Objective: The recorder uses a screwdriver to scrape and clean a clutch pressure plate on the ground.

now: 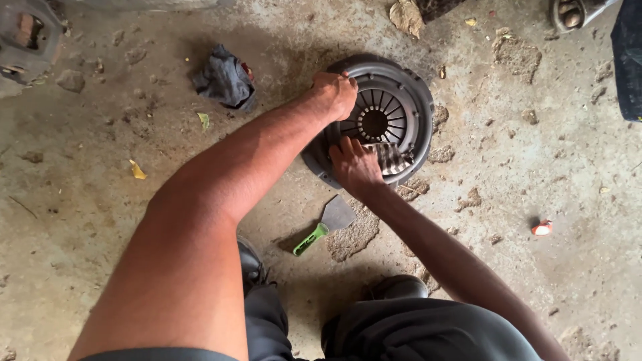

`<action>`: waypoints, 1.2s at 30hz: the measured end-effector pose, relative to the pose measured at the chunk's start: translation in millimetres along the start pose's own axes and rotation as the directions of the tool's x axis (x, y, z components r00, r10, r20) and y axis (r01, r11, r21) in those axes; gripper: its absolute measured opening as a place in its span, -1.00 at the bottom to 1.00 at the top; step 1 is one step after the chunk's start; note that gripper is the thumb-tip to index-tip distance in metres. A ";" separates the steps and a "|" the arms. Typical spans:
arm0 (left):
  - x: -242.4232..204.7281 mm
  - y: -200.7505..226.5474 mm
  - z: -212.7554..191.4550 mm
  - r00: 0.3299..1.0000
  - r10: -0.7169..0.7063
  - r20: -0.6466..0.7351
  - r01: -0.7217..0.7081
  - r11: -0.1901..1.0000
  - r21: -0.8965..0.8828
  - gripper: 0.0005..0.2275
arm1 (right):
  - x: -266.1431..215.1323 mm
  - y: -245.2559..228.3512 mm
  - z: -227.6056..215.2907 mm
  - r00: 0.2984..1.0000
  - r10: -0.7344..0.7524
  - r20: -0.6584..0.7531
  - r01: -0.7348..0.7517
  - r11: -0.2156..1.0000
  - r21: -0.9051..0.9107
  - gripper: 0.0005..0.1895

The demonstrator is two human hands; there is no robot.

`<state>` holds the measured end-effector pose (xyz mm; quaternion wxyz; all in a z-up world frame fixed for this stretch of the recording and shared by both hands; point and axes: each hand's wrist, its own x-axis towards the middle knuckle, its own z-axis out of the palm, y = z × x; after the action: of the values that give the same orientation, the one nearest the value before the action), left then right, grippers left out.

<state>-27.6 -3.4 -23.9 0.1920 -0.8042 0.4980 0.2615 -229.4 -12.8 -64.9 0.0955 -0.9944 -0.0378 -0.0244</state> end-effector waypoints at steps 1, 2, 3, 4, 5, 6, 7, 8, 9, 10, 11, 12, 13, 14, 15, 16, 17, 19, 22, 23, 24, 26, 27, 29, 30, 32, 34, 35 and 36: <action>-3.5 -0.4 -3.6 0.999 0.001 0.047 0.000 1.000 -0.014 -0.29 | 0.6 -4.6 -8.6 1.000 0.025 -0.008 -0.025 1.000 -0.003 -0.74; -6.9 -1.2 -7.6 0.996 0.001 0.095 0.001 1.000 -0.028 -0.29 | 1.6 -9.2 -17.7 0.999 0.050 -0.017 -0.050 0.999 -0.005 -0.75; -10.5 -2.0 -7.4 0.996 0.001 0.090 0.000 1.000 -0.020 -0.29 | -4.8 -6.8 -17.4 0.998 0.054 -0.025 -0.054 0.999 -0.006 -0.75; -13.9 -3.3 -7.2 0.998 0.004 0.067 -0.003 1.000 -0.015 -0.30 | -10.8 -4.6 -17.0 0.994 0.090 0.056 -0.090 0.996 0.000 -0.80; -18.0 -3.4 -4.9 0.999 0.007 0.046 -0.006 1.000 -0.015 -0.32 | -18.7 -3.0 -16.4 0.982 0.122 0.143 -0.124 0.992 0.006 -0.84; -1.5 -9.9 14.0 0.999 0.008 0.045 -0.007 1.000 -0.012 -0.32 | -21.9 -0.2 -14.9 0.982 0.124 0.140 -0.126 0.992 0.005 -0.84; 15.6 -14.3 33.5 0.998 0.035 -0.043 -0.037 0.998 -0.046 -0.36 | -27.0 4.2 -14.0 0.976 0.122 0.182 -0.125 0.992 0.003 -0.84; 33.0 -18.5 53.3 0.990 0.059 -0.130 -0.069 0.995 -0.076 -0.40 | -32.2 8.8 -12.8 0.967 0.120 0.224 -0.124 0.992 0.001 -0.83; 17.3 -17.8 40.3 0.990 0.056 -0.131 -0.067 0.995 -0.079 -0.40 | -28.0 8.2 -12.1 0.967 0.117 0.225 -0.120 0.993 0.001 -0.83; 1.9 -16.9 27.4 0.998 0.032 -0.054 -0.038 0.992 -0.118 -0.44 | -24.0 7.9 -11.4 0.973 0.112 0.203 -0.121 0.992 0.030 -0.84; -14.0 -16.7 15.2 1.000 0.013 0.028 -0.009 0.989 -0.149 -0.48 | -19.6 5.7 -9.5 0.977 0.111 0.179 -0.124 0.990 0.064 -0.85; -20.7 -14.5 6.8 0.999 0.012 0.030 -0.007 0.989 -0.147 -0.48 | -13.7 3.1 -8.3 0.978 0.111 0.179 -0.124 0.990 0.067 -0.85; -28.2 -13.3 -1.3 0.999 0.034 0.019 -0.032 0.993 -0.118 -0.45 | -7.0 -0.8 -6.7 0.983 0.112 0.143 -0.125 0.988 0.091 -0.83; -35.9 -12.0 -9.6 0.998 0.057 0.008 -0.056 0.995 -0.088 -0.42 | -0.4 -4.8 -5.4 0.988 0.113 0.108 -0.125 0.985 0.115 -0.81; -29.6 -11.7 -5.4 0.998 0.057 0.008 -0.056 0.995 -0.083 -0.42 | 0.5 -6.6 -12.0 0.988 0.115 0.104 -0.127 0.985 0.116 -0.81; -23.5 -11.7 -1.4 0.998 0.063 -0.023 -0.065 0.994 -0.087 -0.41 | 1.5 -8.6 -18.8 0.987 0.127 0.096 -0.138 0.983 0.120 -0.78; -17.4 -11.4 2.6 0.996 0.071 -0.053 -0.075 0.993 -0.091 -0.40 | 2.1 -10.8 -25.9 0.986 0.141 0.089 -0.151 0.981 0.124 -0.75; 2.6 -16.3 24.6 0.992 0.067 -0.103 -0.077 0.992 -0.099 -0.40 | -16.8 -5.4 -20.5 0.988 0.121 0.098 -0.130 0.987 0.094 -0.69; 2.0 -20.3 29.9 0.983 0.083 -0.162 -0.102 0.988 -0.113 -0.38 | -39.3 5.0 -21.4 0.990 0.066 0.125 -0.072 0.996 0.044 -0.65; -3.3 -24.8 25.8 0.979 0.101 -0.176 -0.121 0.987 -0.104 -0.37 | -42.0 9.4 -22.5 0.991 0.035 0.127 -0.039 0.999 0.026 -0.67; -7.9 -22.7 19.6 0.980 0.094 -0.178 -0.114 0.987 -0.110 -0.37 | -34.9 10.0 -21.9 0.991 0.027 0.128 -0.030 0.999 0.025 -0.67; -18.9 -19.6 10.0 0.991 0.080 -0.111 -0.094 0.987 -0.128 -0.37 | -21.0 8.2 -18.5 0.960 0.104 0.259 -0.136 0.985 0.110 -0.86; -12.1 -15.4 13.7 0.992 0.067 -0.111 -0.082 0.988 -0.131 -0.37 | -15.8 6.3 -17.6 0.962 0.092 0.257 -0.124 0.986 0.112 -0.86; -0.8 -12.1 20.0 0.983 0.053 -0.174 -0.082 0.983 -0.163 -0.39 | -2.0 -0.4 -16.7 0.982 0.073 0.175 -0.094 0.989 0.115 -0.87; -4.8 -14.1 17.7 0.984 0.036 -0.174 -0.065 0.984 -0.163 -0.39 | 4.1 -3.5 -17.2 0.984 0.057 0.168 -0.078 0.990 0.119 -0.87; -7.8 -9.5 10.6 0.988 0.034 -0.152 -0.054 0.990 -0.127 -0.36 | 10.0 -6.4 -19.0 0.996 0.059 0.073 -0.064 0.995 0.070 -0.83; -1.7 -10.4 21.2 0.988 0.044 -0.147 -0.063 0.990 -0.127 -0.37 | -6.3 -1.3 -14.0 0.992 0.058 0.108 -0.066 0.995 0.070 -0.75; 2.0 -12.6 25.8 0.988 0.049 -0.143 -0.067 0.990 -0.126 -0.38 | -12.4 1.7 -11.3 0.989 0.053 0.141 -0.063 0.995 0.071 -0.66; 1.1 -15.6 28.1 0.988 0.050 -0.144 -0.068 0.990 -0.125 -0.38 | -16.8 2.7 -16.2 0.989 0.054 0.140 -0.065 0.995 0.070 -0.66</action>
<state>-19.6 18.5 -45.9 0.0959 -0.8164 0.5158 0.2416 -246.6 -19.7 -50.5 0.1302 -0.9902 -0.0156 0.0488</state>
